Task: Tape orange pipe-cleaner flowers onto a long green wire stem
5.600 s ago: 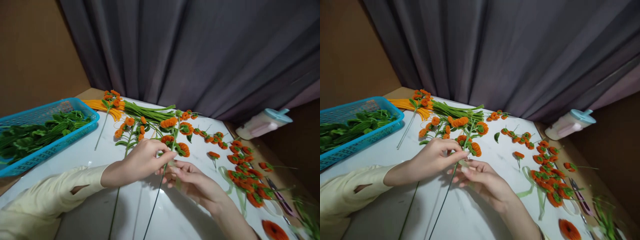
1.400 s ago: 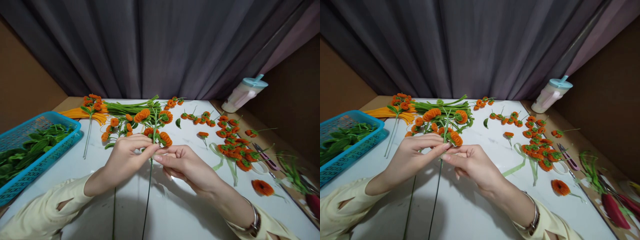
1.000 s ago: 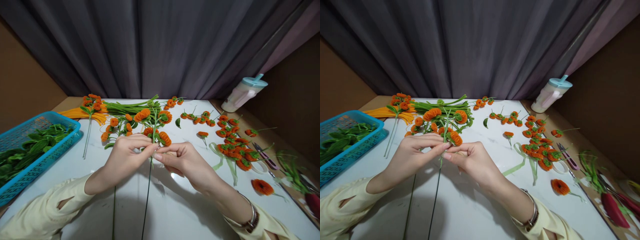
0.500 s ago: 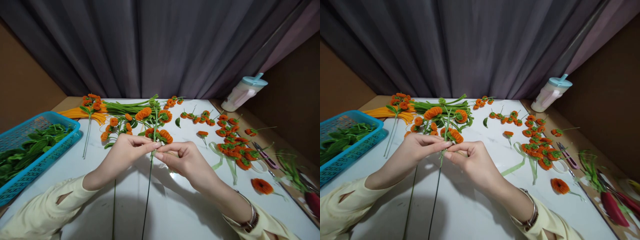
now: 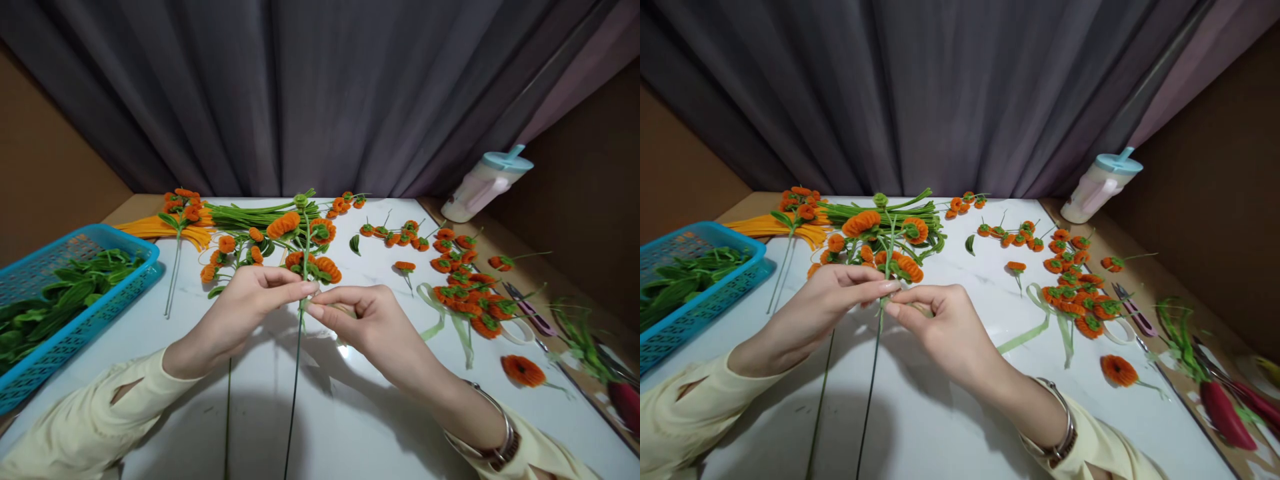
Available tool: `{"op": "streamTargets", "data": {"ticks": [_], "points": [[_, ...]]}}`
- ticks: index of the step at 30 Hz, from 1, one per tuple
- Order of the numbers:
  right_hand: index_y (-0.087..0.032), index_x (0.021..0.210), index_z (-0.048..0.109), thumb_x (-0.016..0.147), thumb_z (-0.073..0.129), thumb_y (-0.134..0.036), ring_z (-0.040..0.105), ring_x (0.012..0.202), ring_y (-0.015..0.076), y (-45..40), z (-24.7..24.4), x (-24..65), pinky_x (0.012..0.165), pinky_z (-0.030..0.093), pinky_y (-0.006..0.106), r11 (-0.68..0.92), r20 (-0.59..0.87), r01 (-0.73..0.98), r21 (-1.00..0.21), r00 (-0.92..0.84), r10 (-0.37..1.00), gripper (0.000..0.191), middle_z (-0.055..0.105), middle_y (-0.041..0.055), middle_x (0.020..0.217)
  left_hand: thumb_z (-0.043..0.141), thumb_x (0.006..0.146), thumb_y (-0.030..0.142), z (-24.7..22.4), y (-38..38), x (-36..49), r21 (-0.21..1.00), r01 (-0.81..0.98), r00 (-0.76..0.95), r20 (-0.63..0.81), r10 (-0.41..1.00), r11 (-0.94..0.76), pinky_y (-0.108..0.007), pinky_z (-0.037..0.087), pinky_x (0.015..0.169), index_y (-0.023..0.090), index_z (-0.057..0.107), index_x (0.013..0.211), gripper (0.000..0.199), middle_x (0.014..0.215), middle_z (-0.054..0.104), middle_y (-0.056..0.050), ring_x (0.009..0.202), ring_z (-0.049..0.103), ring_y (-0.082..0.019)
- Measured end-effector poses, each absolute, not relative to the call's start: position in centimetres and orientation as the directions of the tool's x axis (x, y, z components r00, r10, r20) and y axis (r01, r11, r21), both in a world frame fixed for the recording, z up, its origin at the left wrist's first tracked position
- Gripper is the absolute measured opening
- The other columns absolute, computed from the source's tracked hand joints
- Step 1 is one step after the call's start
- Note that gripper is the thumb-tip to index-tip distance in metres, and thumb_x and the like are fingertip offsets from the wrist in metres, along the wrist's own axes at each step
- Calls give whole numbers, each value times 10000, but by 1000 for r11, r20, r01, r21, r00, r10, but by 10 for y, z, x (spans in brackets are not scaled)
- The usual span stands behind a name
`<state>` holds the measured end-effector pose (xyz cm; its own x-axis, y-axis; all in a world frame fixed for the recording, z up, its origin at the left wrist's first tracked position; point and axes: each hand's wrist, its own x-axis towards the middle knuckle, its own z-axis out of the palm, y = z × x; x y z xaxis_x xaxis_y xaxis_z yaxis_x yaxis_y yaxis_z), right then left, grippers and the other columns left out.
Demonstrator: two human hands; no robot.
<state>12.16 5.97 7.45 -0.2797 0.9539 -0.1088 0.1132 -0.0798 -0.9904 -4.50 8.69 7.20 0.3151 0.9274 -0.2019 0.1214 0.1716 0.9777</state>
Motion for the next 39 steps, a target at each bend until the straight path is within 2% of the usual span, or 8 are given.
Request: {"op": "streamTargets", "data": {"ticks": [12, 16, 20, 22, 24, 29, 33, 39], "points": [[-146, 716, 722, 764, 662, -284, 233, 404, 42, 70, 62, 130, 373, 164, 214, -105, -131, 98, -990, -319, 939, 158, 337, -79, 439, 667, 753, 326, 76, 85, -45, 974, 214, 328, -147, 933, 79, -209, 335, 595, 177, 667, 658, 176, 648, 585, 45, 649, 469, -96], [-160, 717, 740, 704, 713, -329, 306, 402, 55, 83, 50, 133, 396, 223, 217, -166, -180, 70, -984, -365, 913, 172, 416, -68, 424, 645, 763, 391, 73, 84, -46, 965, 256, 303, -143, 942, 64, -232, 314, 589, 172, 642, 652, 246, 639, 545, 38, 641, 445, -107], [-188, 696, 753, 659, 746, -289, 522, 565, 107, 93, 41, 135, 569, 406, 257, -164, -155, 18, -986, -438, 885, 108, 632, -5, 605, 631, 763, 429, 71, 81, -45, 956, 287, 305, -155, 940, 65, -249, 304, 580, 170, 652, 670, 276, 651, 554, 23, 637, 455, -122], [-208, 682, 753, 628, 764, -241, 577, 707, 138, 96, 39, 136, 686, 442, 282, -115, -86, -38, -993, -449, 889, 64, 669, 0, 742, 630, 759, 436, 71, 81, -44, 951, 302, 301, -165, 939, 70, -254, 297, 570, 170, 657, 670, 282, 641, 549, 20, 623, 449, -124], [-210, 677, 748, 619, 765, -204, 588, 761, 147, 99, 37, 135, 740, 451, 291, -94, -45, -82, -992, -463, 885, 61, 671, -7, 777, 632, 761, 427, 71, 81, -44, 951, 303, 303, -162, 939, 66, -256, 303, 581, 170, 666, 678, 272, 647, 556, 17, 633, 455, -127], [-147, 695, 717, 627, 746, -185, 625, 714, 159, 106, 34, 128, 782, 480, 326, -194, -37, -198, -961, -602, 798, 83, 675, 1, 660, 634, 777, 373, 72, 82, -44, 968, 249, 360, -84, 929, -9, -247, 331, 623, 169, 654, 609, 265, 643, 555, 24, 644, 466, -114], [-122, 897, 672, 704, 710, -242, 679, 690, 187, 109, 29, 120, 760, 521, 374, -334, 30, -310, -890, -771, 636, 230, 705, 47, 752, 591, 824, 340, 74, 82, -45, 975, 222, 420, -64, 905, -34, -241, 351, 639, 169, 579, 485, 381, 507, 527, 30, 621, 466, -118], [-140, 968, 639, 698, 715, -241, 692, 694, 191, 110, 20, 122, 721, 551, 365, -456, -3, -299, -838, -834, 552, 298, 712, 53, 827, 600, 823, 324, 76, 81, -46, 977, 211, 448, -68, 892, -32, -250, 370, 677, 191, 636, 525, 329, 460, 569, 39, 604, 457, -127]]}}
